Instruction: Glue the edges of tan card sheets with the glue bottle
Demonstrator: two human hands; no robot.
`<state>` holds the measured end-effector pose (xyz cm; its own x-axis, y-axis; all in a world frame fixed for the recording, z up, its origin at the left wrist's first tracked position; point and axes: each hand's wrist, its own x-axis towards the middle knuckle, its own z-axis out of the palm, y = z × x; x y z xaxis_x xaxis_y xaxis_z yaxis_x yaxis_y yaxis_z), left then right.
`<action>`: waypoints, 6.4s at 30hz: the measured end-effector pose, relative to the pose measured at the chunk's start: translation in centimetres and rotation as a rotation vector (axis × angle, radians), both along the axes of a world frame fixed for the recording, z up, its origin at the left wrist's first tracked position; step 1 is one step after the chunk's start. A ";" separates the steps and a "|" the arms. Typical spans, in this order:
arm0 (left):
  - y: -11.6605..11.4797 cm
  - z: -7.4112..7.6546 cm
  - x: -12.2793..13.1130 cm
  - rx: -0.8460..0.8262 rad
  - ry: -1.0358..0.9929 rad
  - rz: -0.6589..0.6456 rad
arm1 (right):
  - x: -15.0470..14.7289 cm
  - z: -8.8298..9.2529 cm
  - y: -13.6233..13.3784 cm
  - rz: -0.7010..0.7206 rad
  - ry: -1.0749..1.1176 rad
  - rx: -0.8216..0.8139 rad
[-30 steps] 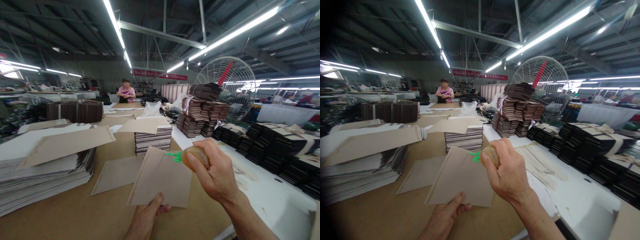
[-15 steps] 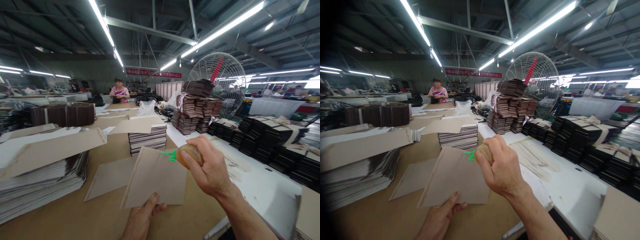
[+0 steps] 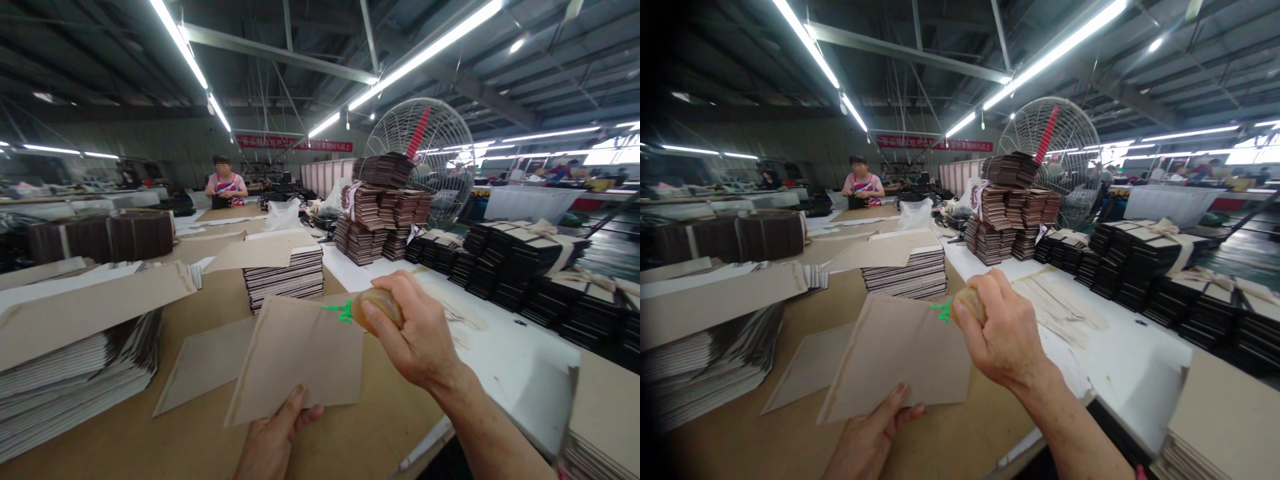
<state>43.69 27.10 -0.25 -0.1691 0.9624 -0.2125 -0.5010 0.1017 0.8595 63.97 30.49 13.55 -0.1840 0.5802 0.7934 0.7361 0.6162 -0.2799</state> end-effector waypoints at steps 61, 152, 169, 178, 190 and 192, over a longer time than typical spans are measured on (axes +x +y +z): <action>0.4 -0.4 -1.3 0.040 -0.008 -0.013 | 5.2 -3.6 -1.0 -0.123 -0.008 -0.207; 1.7 -0.2 -3.0 0.057 -0.148 0.022 | 3.3 -5.7 -4.2 0.147 -0.173 -0.429; 1.8 -0.2 -3.0 0.055 -0.156 0.012 | 3.8 -5.0 -2.6 0.112 -0.167 -0.376; 1.7 -0.1 -3.0 0.060 -0.154 0.040 | 3.7 -6.0 -3.8 0.142 -0.156 -0.406; 1.6 -0.2 -3.0 0.040 -0.148 0.012 | 4.2 -5.4 -2.3 0.054 -0.089 -0.279; 1.6 -0.2 -3.0 0.040 -0.148 0.005 | 4.5 -5.1 -1.4 -0.008 -0.064 -0.196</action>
